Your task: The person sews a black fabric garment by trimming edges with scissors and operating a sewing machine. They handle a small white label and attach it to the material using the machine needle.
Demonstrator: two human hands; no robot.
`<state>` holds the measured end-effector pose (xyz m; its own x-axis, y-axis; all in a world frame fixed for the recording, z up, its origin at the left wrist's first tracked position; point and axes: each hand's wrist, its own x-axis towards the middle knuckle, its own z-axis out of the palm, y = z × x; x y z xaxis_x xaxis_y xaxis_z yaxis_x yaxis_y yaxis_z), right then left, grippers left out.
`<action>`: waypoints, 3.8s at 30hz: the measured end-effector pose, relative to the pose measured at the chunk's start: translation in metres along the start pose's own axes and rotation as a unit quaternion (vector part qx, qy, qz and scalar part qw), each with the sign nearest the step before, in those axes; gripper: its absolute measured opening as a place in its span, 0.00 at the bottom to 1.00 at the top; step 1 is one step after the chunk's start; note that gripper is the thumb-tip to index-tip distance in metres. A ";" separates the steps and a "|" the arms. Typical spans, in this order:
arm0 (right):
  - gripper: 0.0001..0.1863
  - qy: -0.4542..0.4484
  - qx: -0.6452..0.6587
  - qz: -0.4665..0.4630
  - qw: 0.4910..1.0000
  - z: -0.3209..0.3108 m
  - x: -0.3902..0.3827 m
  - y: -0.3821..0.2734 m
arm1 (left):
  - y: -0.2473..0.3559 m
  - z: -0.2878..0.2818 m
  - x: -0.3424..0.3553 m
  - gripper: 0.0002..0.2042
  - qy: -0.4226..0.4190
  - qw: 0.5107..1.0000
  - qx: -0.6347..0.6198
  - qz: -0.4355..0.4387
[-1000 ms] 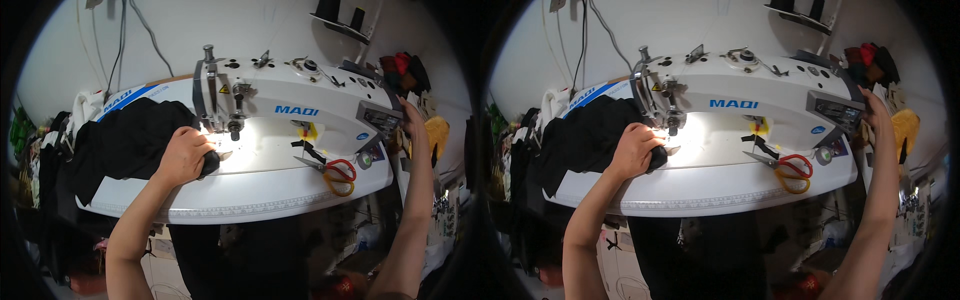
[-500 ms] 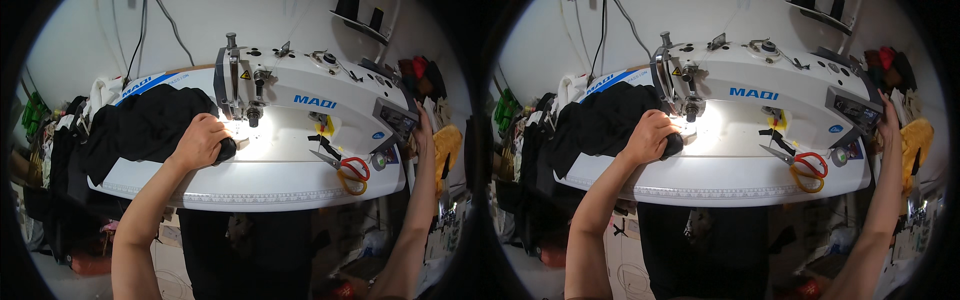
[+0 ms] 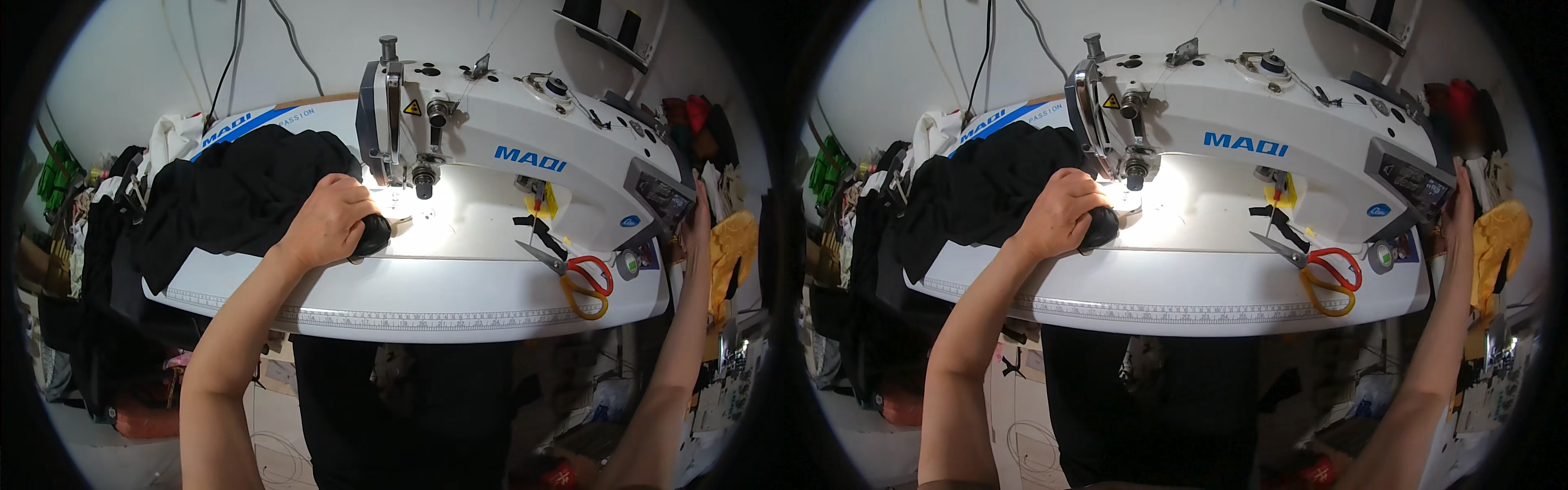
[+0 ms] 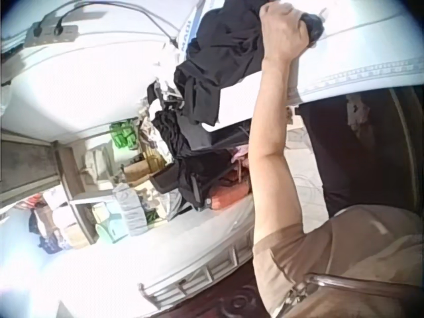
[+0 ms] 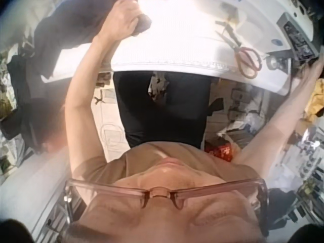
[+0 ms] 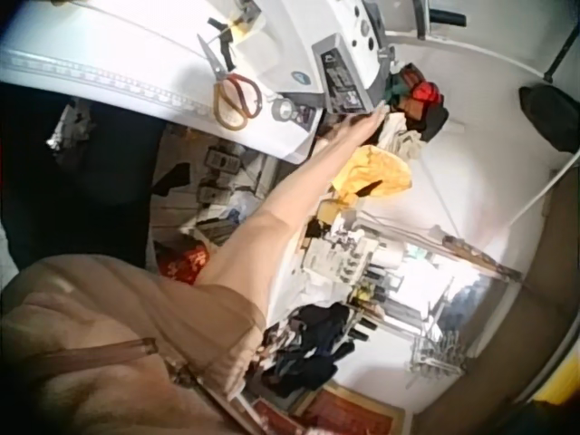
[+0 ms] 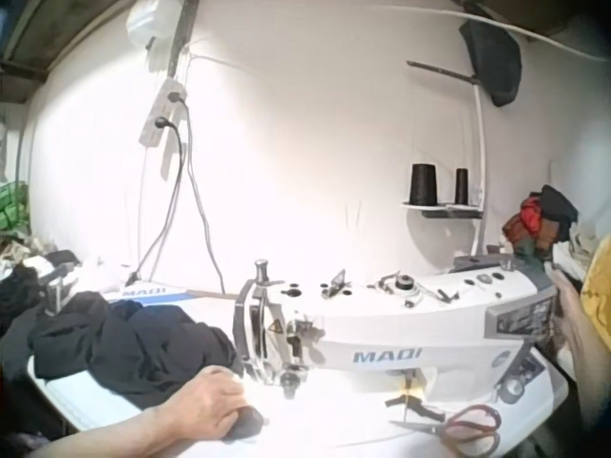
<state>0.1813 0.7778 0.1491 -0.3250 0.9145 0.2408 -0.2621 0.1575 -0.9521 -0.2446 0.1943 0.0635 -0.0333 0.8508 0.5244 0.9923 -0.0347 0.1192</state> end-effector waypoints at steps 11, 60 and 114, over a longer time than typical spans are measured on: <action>0.25 -0.054 -0.309 0.207 0.927 0.047 0.042 -0.064 | -0.024 -0.017 0.003 0.11 -0.044 0.995 0.069 0.048; 0.14 0.050 -0.321 -0.217 0.921 0.057 -0.181 0.013 | 0.002 -0.026 -0.057 0.08 0.095 0.959 0.197 -0.178; 0.27 -0.367 -0.682 -0.151 0.614 0.235 -0.294 -0.001 | 0.059 -0.059 -0.148 0.04 0.461 0.817 -0.005 -0.347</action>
<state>0.0633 0.4212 0.1239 -0.9024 0.4307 -0.0116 0.4307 0.9025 0.0054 -0.1885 0.0353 0.0422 -0.6673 -0.0891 0.7394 0.6957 0.2799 0.6616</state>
